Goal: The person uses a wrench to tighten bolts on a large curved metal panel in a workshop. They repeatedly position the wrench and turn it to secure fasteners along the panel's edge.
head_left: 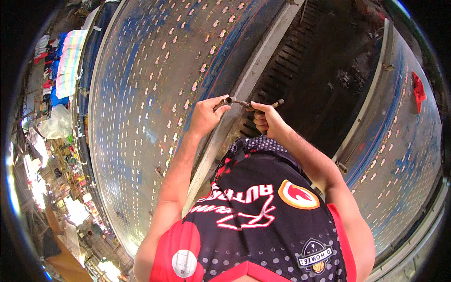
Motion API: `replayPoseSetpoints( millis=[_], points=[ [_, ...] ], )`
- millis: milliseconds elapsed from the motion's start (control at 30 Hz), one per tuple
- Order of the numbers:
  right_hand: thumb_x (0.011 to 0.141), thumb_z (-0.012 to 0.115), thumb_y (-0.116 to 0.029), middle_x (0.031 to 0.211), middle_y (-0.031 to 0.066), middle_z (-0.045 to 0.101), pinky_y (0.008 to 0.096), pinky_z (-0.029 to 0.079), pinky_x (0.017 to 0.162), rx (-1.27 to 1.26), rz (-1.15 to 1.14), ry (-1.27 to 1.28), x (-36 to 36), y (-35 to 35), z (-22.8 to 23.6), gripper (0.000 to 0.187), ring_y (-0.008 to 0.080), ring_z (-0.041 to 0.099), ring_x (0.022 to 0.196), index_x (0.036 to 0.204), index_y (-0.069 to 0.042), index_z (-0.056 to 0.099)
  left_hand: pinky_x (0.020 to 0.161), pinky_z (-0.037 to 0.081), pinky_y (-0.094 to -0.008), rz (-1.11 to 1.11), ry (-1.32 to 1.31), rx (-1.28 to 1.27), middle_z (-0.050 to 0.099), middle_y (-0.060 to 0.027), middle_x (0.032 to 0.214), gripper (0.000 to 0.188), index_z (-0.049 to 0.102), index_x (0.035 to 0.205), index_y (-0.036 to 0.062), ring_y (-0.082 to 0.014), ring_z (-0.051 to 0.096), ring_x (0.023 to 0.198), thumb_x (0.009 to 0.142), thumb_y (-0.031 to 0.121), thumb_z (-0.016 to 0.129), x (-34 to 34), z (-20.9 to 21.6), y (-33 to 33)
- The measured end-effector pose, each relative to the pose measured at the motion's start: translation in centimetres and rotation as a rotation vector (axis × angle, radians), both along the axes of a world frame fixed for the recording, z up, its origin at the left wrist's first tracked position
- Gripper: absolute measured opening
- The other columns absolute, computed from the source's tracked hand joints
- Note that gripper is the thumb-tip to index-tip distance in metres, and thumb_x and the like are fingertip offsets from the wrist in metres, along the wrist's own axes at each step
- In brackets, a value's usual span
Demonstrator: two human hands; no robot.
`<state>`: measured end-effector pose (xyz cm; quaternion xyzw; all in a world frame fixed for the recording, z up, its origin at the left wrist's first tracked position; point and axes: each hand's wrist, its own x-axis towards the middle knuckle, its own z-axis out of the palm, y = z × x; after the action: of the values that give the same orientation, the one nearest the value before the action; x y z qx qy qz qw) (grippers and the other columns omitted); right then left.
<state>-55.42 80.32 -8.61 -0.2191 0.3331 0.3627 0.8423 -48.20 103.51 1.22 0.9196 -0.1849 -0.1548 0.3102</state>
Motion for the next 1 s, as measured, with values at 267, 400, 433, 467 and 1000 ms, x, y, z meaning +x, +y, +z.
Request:
replayPoseSetpoints(
  millis=[267,400,433,467,1000],
  points=[
    [0.115,0.056,-0.038,0.059,-0.0108,0.028,0.0216,0.019,0.035,0.52,-0.085,0.242,0.6,-0.8,-2.4,0.036,0.0031,0.023,0.045,0.116,-0.004,0.067,0.075,0.061,-0.035,-0.024,-0.063,-0.116,0.082,-0.0138,0.103,0.029,0.08,0.123,0.0044,-0.0236,0.08,0.087,0.094,0.004,0.076,0.6,-0.9,-0.5],
    [0.117,0.051,-0.038,0.06,-0.0093,0.029,0.0213,0.021,0.035,0.779,-0.1,0.252,0.2,-1.1,-3.9,0.042,0.0029,0.024,0.045,0.119,0.001,0.065,0.081,0.064,-0.0348,-0.065,-0.058,-0.16,0.081,-0.0148,0.112,0.038,0.077,0.13,0.0066,-0.0233,0.081,0.092,0.094,-0.004,0.069,0.6,-1.5,0.1],
    [0.117,0.05,-0.039,0.06,-0.009,0.029,0.0214,0.021,0.035,0.812,-0.091,0.249,0.5,-1.2,-4.2,0.043,0.003,0.024,0.045,0.12,0.001,0.065,0.083,0.064,-0.0349,-0.051,-0.034,-0.173,0.081,-0.0152,0.114,0.041,0.076,0.132,0.007,-0.0235,0.082,0.094,0.094,-0.006,0.067,0.7,-1.5,0.0],
    [0.117,0.05,-0.039,0.061,-0.0088,0.029,0.0215,0.021,0.035,0.845,-0.081,0.246,0.8,-1.3,-4.4,0.044,0.003,0.024,0.045,0.12,0.002,0.065,0.085,0.065,-0.0349,-0.037,-0.01,-0.186,0.08,-0.0156,0.117,0.043,0.075,0.133,0.0074,-0.0237,0.082,0.096,0.094,-0.007,0.066,0.7,-1.6,-0.1],
    [0.103,0.076,-0.027,0.059,0.0024,0.057,0.0368,0.039,0.041,-0.925,-0.204,-1.384,1.9,0.2,-5.0,0.02,0.0153,0.058,0.046,0.104,-0.008,0.07,0.089,0.065,-0.0384,-0.121,-0.063,-0.152,0.075,-0.0165,0.127,0.058,0.069,0.134,0.0039,-0.0279,0.081,0.099,0.085,-0.017,0.045,0.7,-4.0,0.3]
  ],
)
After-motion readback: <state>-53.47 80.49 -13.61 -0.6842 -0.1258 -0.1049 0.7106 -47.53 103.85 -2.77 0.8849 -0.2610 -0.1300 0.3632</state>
